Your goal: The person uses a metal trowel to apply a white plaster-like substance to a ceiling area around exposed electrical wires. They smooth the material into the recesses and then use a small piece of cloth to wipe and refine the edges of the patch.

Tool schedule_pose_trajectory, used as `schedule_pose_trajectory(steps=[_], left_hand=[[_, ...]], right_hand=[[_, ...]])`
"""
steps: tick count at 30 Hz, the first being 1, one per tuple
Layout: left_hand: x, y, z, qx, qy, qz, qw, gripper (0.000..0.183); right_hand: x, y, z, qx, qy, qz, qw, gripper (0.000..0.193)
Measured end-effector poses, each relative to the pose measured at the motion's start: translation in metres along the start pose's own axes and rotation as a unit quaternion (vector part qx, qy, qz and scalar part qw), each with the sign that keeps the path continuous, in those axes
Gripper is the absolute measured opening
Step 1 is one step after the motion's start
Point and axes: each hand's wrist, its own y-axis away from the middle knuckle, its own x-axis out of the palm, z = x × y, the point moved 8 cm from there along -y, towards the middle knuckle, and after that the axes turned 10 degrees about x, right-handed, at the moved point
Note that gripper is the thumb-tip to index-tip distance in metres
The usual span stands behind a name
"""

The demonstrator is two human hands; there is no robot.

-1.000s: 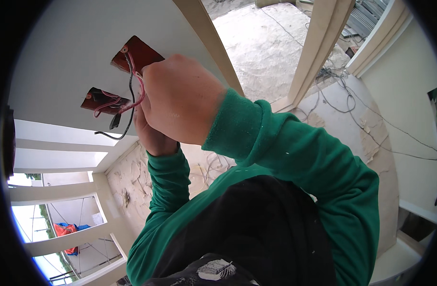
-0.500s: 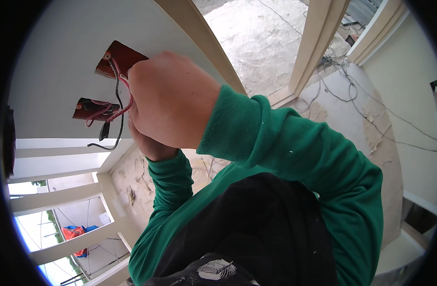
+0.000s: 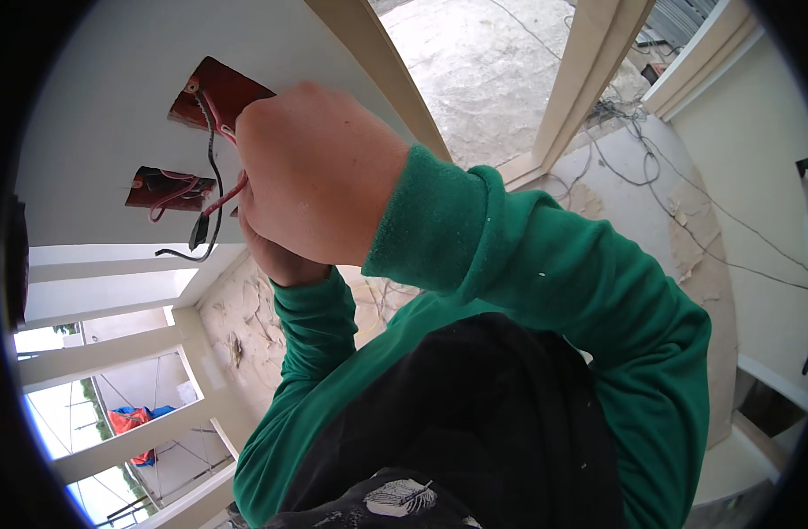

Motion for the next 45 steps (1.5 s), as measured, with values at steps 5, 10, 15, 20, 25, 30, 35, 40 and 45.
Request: schedule_pose_trajectory(steps=[5,10,15,20,25,30,35,40,45], left_hand=[[-0.014,-0.001,0.005,0.003,-0.016,-0.072,0.997,0.027],[0.0,-0.007,0.006,-0.011,0.044,-0.032,0.998,0.028],[-0.003,-0.007,0.008,-0.013,0.072,0.061,0.995,0.04],[-0.003,-0.01,0.012,-0.029,0.128,0.103,0.986,0.04],[-0.008,-0.009,0.005,0.008,0.0,0.034,0.999,0.039],[-0.001,-0.004,0.011,0.002,0.109,0.098,0.989,0.039],[0.013,-0.005,0.004,-0.018,0.085,0.014,0.996,0.028],[-0.008,-0.012,0.009,-0.028,0.044,0.023,0.998,0.03],[0.002,-0.008,0.006,-0.016,0.056,0.03,0.998,0.023]], right_hand=[[-0.001,0.004,-0.001,0.013,0.013,-0.004,1.0,0.016],[-0.006,-0.002,0.006,0.009,0.054,-0.019,0.998,0.019],[-0.008,0.0,0.011,-0.007,0.076,-0.026,0.997,0.019],[-0.009,0.0,0.01,0.019,0.073,-0.021,0.997,0.02],[0.001,-0.005,0.008,0.023,0.053,0.027,0.998,0.02],[-0.011,-0.005,0.018,-0.015,-0.024,0.287,0.958,0.037],[-0.005,0.001,0.011,-0.034,0.044,-0.04,0.998,0.019],[-0.002,0.004,0.017,0.026,0.076,-0.006,0.997,0.02],[0.001,0.013,0.008,0.045,0.036,-0.012,0.998,0.017]])
